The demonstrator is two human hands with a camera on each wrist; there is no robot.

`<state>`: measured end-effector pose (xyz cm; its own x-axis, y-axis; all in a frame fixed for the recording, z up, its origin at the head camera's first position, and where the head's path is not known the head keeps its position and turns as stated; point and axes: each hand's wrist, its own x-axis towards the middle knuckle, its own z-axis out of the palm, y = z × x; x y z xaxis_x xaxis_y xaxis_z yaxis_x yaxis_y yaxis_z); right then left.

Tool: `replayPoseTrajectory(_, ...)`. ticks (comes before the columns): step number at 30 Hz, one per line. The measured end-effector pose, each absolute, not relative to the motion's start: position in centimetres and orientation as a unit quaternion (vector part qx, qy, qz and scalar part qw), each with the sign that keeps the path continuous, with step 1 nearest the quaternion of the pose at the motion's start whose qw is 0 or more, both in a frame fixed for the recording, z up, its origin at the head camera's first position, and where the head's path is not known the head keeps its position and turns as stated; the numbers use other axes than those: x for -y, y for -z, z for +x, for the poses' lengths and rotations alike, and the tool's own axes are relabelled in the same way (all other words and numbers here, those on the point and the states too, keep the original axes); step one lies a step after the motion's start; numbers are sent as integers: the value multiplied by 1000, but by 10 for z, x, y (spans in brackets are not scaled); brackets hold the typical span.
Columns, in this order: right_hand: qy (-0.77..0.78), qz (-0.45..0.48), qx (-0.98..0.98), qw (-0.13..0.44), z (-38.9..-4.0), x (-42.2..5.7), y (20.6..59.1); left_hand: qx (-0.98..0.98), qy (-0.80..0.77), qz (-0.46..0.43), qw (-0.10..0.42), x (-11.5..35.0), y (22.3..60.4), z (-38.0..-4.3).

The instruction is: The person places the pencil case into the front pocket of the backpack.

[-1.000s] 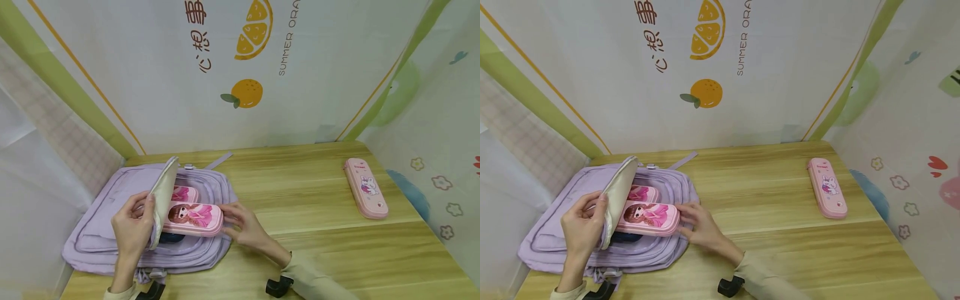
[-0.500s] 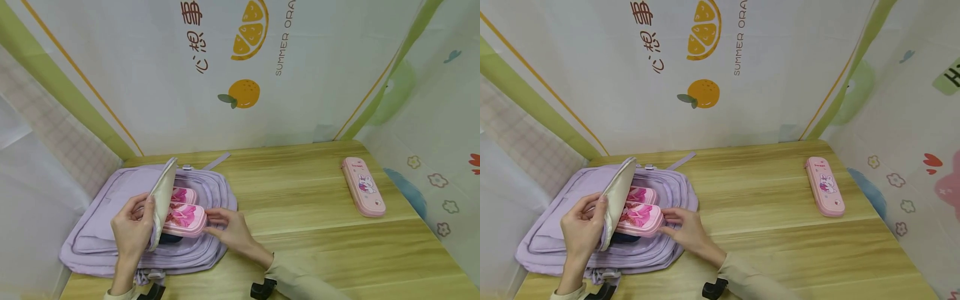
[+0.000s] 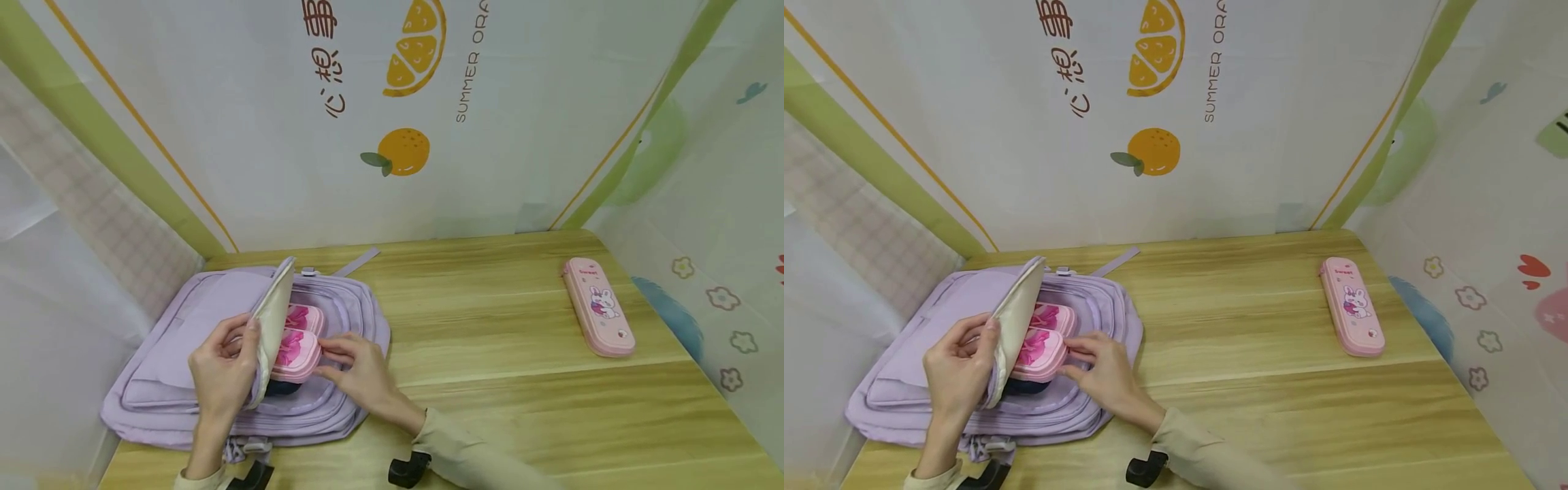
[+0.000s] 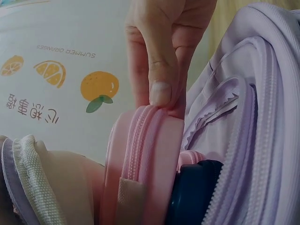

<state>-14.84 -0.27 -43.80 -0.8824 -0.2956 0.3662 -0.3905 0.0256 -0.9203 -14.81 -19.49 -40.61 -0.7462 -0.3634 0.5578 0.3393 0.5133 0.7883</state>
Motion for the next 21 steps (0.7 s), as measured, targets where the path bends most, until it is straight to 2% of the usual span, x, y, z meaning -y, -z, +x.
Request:
replayPoseTrajectory(10, -666, 213, 715, 33, -154, 10, 438, 792, 499, 8, 353, 191, 406, -149)
replayPoseTrajectory(21, -667, 226, 708, 46, -157, 15, 445, 802, 496, 19, 332, 193, 414, -149)
